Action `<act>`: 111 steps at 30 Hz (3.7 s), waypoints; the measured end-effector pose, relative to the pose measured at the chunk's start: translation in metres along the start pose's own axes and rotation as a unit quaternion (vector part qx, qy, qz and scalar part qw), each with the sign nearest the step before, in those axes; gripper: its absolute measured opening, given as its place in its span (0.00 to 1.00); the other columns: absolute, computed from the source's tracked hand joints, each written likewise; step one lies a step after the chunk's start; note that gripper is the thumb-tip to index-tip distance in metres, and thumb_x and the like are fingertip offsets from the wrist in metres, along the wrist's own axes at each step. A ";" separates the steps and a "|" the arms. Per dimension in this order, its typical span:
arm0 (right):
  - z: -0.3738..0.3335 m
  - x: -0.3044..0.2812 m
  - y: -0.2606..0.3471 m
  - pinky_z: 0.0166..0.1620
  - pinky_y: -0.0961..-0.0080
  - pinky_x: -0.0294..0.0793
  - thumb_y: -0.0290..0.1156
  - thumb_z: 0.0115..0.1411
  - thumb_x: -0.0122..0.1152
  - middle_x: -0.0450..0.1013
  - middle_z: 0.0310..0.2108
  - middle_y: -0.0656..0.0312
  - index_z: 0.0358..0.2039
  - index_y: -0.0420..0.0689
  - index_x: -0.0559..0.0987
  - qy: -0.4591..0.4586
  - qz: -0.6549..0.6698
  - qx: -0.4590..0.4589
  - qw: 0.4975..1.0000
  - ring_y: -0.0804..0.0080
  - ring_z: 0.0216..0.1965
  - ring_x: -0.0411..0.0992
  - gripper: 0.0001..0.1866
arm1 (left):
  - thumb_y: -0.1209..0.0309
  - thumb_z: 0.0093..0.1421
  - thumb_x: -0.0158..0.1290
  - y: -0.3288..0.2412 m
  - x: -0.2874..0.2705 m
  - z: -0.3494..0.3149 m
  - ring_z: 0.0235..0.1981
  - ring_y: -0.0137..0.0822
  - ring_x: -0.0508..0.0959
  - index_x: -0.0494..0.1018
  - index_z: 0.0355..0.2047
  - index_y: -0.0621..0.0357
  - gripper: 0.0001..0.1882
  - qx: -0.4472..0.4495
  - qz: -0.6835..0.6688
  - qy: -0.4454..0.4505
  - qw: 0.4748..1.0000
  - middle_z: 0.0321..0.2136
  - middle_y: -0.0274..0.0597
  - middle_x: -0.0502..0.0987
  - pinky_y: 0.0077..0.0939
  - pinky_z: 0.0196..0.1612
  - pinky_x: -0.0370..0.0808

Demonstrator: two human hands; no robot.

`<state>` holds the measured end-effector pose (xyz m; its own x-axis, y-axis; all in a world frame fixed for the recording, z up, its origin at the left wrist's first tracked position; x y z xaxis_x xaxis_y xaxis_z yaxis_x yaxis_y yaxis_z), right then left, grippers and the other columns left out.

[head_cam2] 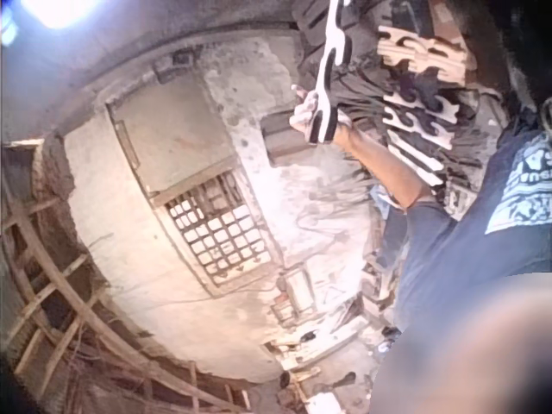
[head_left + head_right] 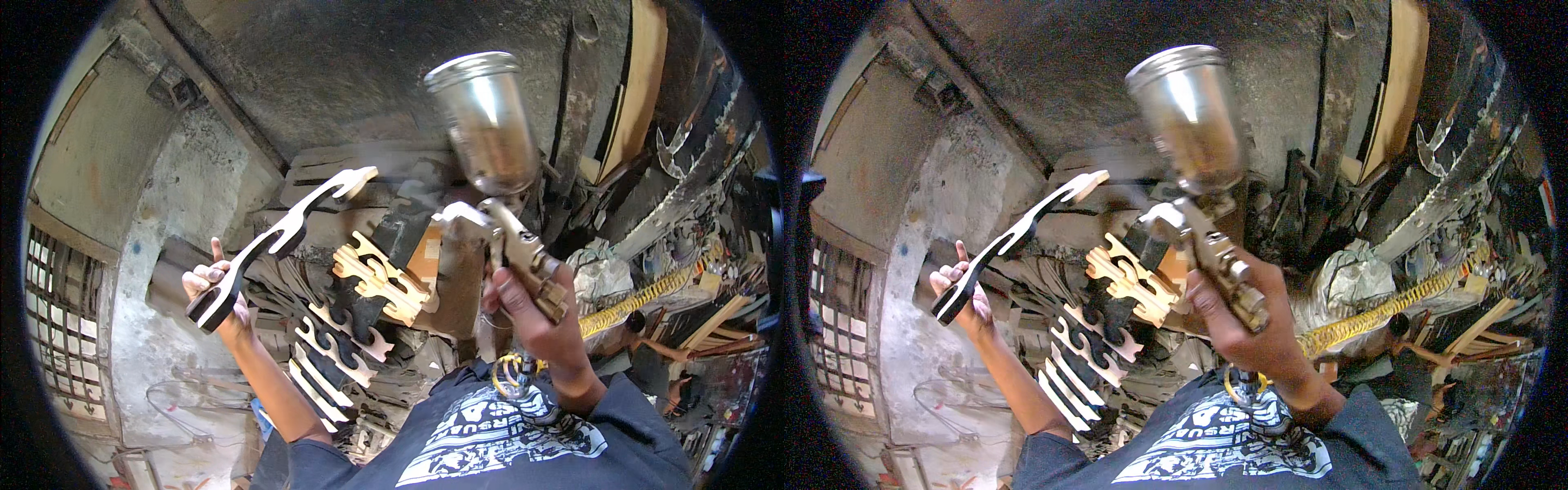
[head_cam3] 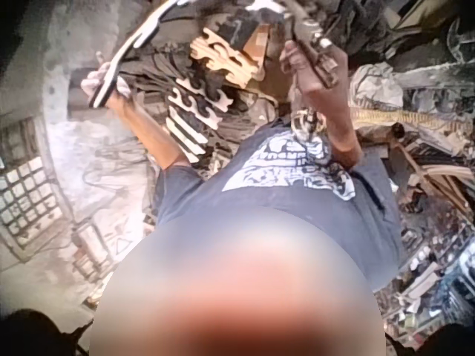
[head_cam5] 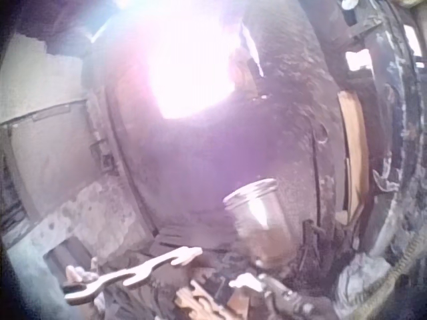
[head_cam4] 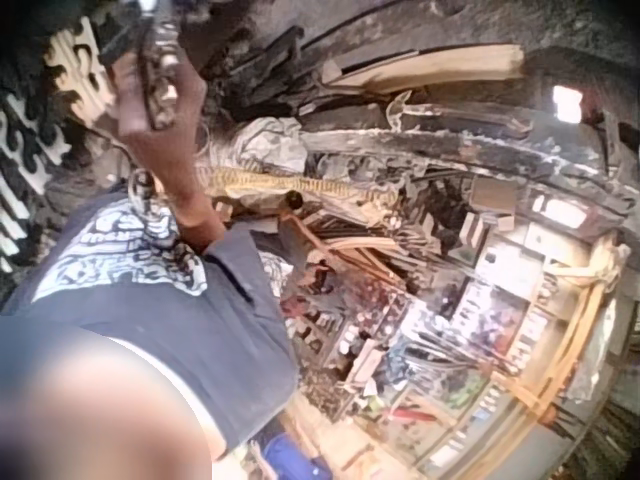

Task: The person uses a spray gun to apply black paint to multiple small wooden pieces shaped like stylized antlers. They pick up each piece, spray both sides, and place it back on a workbench among other finished pieces.

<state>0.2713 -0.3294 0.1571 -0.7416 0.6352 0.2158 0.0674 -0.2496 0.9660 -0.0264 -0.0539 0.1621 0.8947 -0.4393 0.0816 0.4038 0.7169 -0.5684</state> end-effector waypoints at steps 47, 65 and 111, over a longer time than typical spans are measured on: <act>-0.029 0.017 0.022 0.28 0.77 0.73 0.24 0.54 0.68 0.75 0.34 0.52 0.50 0.37 0.68 0.045 -0.039 -0.130 0.990 0.70 0.29 0.77 0.25 | 0.78 0.50 0.65 0.174 0.118 -0.113 0.33 0.40 0.81 0.76 0.28 0.69 0.09 -0.506 -0.672 -0.498 0.211 0.28 0.48 0.78 0.30 0.42 0.83; -0.018 0.008 -0.042 0.51 0.61 0.71 0.46 0.64 0.54 0.71 0.38 0.55 0.53 0.35 0.68 0.209 -0.005 0.009 0.978 0.67 0.40 0.71 0.27 | 0.69 0.59 0.59 -0.061 -0.026 -0.318 0.33 0.30 0.80 0.75 0.38 0.59 0.10 -0.126 -0.130 -0.747 0.639 0.32 0.35 0.78 0.19 0.32 0.79; -0.291 0.201 -0.095 0.44 0.72 0.72 0.43 0.67 0.50 0.72 0.34 0.60 0.45 0.39 0.74 -0.080 -0.195 0.131 0.969 0.72 0.34 0.70 0.19 | 0.62 0.54 0.65 -0.143 -0.554 -0.571 0.27 0.27 0.73 0.76 0.28 0.56 0.12 -0.649 0.218 -0.423 0.594 0.25 0.30 0.72 0.25 0.34 0.73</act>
<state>-0.0781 -0.3911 0.0675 -0.6335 0.7538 -0.1745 -0.0153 0.2132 0.9769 -0.6887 -0.2220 -0.2696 0.8580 0.4571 -0.2344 0.1023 -0.5992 -0.7941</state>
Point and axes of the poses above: each hand's wrist, its own z-axis towards the middle knuckle, its own x-axis out of the palm, y = z × x, the point moved 1 cm from there along z, towards the middle knuckle
